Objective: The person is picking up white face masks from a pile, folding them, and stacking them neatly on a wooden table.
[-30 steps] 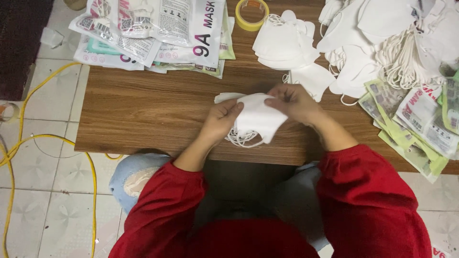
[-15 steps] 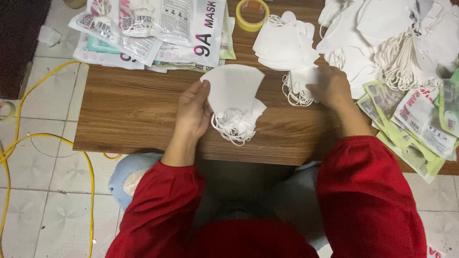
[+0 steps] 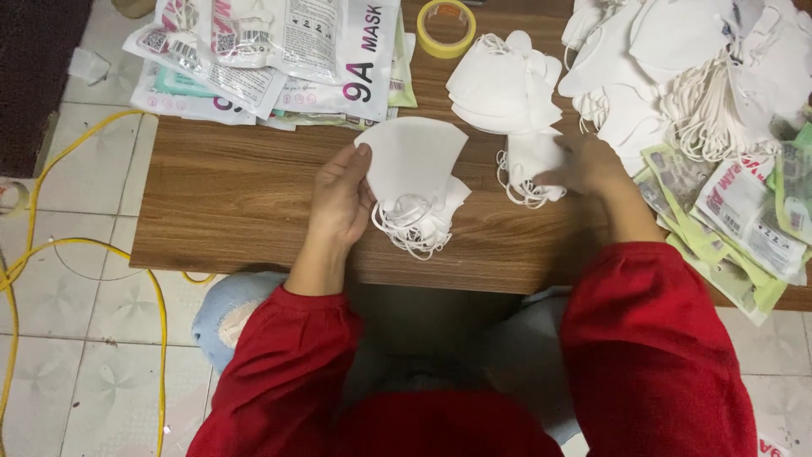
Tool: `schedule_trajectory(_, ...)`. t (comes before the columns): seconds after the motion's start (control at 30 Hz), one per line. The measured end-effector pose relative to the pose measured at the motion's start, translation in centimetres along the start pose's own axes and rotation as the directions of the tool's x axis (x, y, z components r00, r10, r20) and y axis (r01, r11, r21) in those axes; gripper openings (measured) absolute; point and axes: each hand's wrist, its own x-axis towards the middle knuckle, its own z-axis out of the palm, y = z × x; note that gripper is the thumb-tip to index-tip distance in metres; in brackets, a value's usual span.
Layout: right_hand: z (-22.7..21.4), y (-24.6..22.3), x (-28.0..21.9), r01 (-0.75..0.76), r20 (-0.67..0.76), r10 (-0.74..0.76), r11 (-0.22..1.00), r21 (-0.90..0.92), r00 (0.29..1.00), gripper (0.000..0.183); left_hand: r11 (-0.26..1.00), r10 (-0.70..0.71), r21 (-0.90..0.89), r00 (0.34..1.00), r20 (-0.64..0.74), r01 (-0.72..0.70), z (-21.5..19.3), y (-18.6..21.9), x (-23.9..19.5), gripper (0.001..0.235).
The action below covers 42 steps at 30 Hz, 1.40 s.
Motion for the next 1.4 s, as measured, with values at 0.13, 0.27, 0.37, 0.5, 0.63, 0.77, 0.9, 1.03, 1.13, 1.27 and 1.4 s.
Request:
schedule_trajectory(0.13,0.7,1.1,0.2,-0.006,-0.024,0.008,0.998,0.066,1.000,0.065,1.000,-0.009,0.019,1.000,0.006,0.009,0.0,-0.3,-0.1,0.020)
schedule_trajectory(0.27,1.3,1.1,0.9,-0.017,-0.054,0.020,0.999,0.049,0.998,0.062,0.999,-0.015,0.053,1.000,0.014,0.014,0.2,-0.1,-0.3,0.019)
schedule_trajectory(0.37,2.3,1.2,1.7,0.023,-0.152,-0.041,0.993,-0.116,0.987,0.068,0.997,0.018,0.080,1.000,-0.009,-0.017,1.5,0.7,-1.1,0.018)
schedule_trajectory(0.5,1.9,-2.8,0.9,0.259,-0.392,-0.308,0.950,-0.174,0.867,0.058,0.994,0.066,0.092,0.996,-0.055,-0.061,2.3,2.0,-1.4,0.019)
schedule_trajectory(0.63,0.7,-8.0,2.0,0.401,-0.365,-0.487,0.870,-0.289,0.794,0.073,0.993,0.074,0.101,0.994,-0.079,-0.066,3.5,3.3,-2.4,0.019)
schedule_trajectory(0.77,1.2,-9.5,6.3,0.212,-0.022,-0.234,0.913,-0.350,0.972,0.104,0.996,0.066,0.060,0.991,-0.115,-0.060,2.7,3.0,-1.6,0.021)
schedule_trajectory(0.9,3.1,-9.0,9.8,0.173,-0.010,-0.197,0.884,-0.434,0.980,0.091,0.998,0.058,0.044,0.990,-0.129,-0.053,2.4,2.9,-1.4,0.021)
schedule_trajectory(1.03,3.4,-7.7,10.7,0.169,-0.094,-0.239,0.865,-0.472,0.966,0.072,0.997,0.063,0.051,0.989,-0.131,-0.057,2.1,2.8,-1.4,0.021)
schedule_trajectory(1.13,1.1,-6.4,10.3,0.161,-0.171,-0.217,0.943,-0.290,0.961,0.070,0.997,0.068,0.041,0.990,-0.124,-0.064,2.5,3.5,-1.7,0.021)
schedule_trajectory(1.27,-3.3,-2.1,10.7,0.321,-0.543,-0.246,0.946,0.045,0.803,0.068,1.000,-0.002,-0.022,0.998,-0.067,0.001,3.3,5.0,-2.6,0.026)
schedule_trajectory(1.4,-10.7,-2.1,4.8,0.358,-0.431,-0.104,0.744,0.565,0.896,0.063,0.999,0.004,-0.037,0.999,-0.048,-0.006,3.2,4.9,-2.6,0.024)
